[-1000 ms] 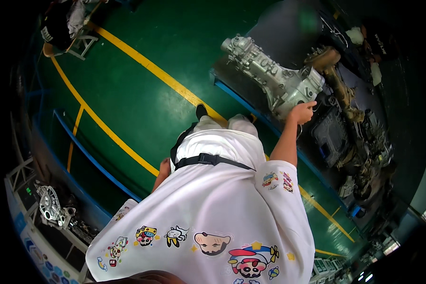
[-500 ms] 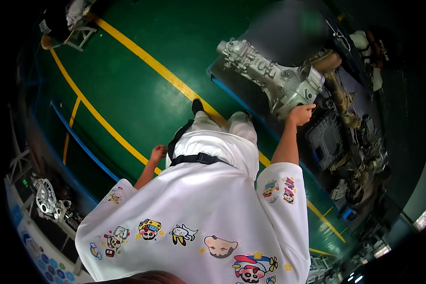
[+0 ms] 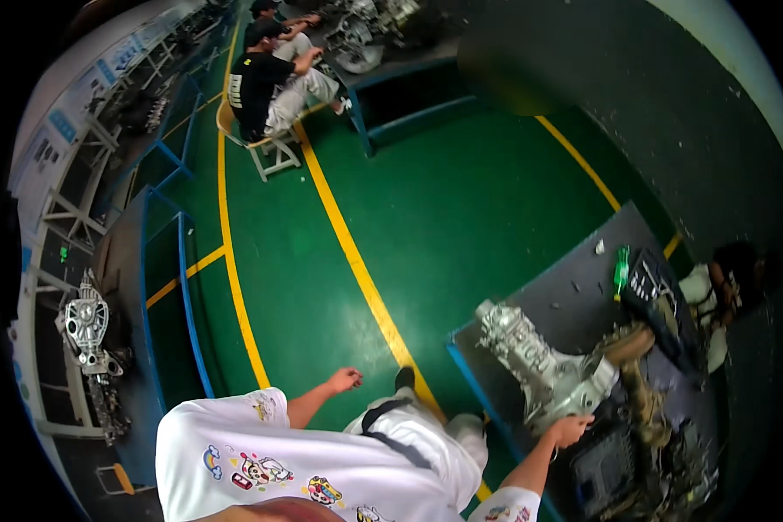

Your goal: The person holds a transmission housing and turns it over by hand to look at different sides, then uses a speed brace to turn internal components.

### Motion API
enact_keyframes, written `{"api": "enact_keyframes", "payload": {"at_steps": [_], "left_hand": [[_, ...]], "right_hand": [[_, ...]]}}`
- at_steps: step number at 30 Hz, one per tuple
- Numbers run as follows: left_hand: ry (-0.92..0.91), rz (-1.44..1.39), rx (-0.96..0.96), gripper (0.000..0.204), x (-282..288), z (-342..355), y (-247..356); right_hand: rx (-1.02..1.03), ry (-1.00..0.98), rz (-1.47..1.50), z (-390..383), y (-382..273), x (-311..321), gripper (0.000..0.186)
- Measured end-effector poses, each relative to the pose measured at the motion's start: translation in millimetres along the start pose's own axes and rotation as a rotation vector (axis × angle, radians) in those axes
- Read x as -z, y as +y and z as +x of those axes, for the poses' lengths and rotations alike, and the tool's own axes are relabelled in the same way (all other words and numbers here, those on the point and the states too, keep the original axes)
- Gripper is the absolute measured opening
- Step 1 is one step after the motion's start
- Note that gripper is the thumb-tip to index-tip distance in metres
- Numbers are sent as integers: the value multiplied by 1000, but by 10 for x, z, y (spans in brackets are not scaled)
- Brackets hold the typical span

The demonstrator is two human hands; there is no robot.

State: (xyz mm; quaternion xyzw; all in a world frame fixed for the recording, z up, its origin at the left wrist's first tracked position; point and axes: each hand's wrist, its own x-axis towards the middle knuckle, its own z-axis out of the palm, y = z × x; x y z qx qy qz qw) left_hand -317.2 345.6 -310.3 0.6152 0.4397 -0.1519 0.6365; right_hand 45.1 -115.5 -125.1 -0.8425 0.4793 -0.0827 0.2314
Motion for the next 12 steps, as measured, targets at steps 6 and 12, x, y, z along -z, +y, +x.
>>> {"api": "enact_keyframes", "payload": {"at_steps": [6,12], "left_hand": [[6,-26,-21,26,49,29,100],[24,19,193,28,194,-383,-282]], "right_hand": [[27,32,21,105,83,-13,70],[16,18,15,-72,-59,121,70]]}}
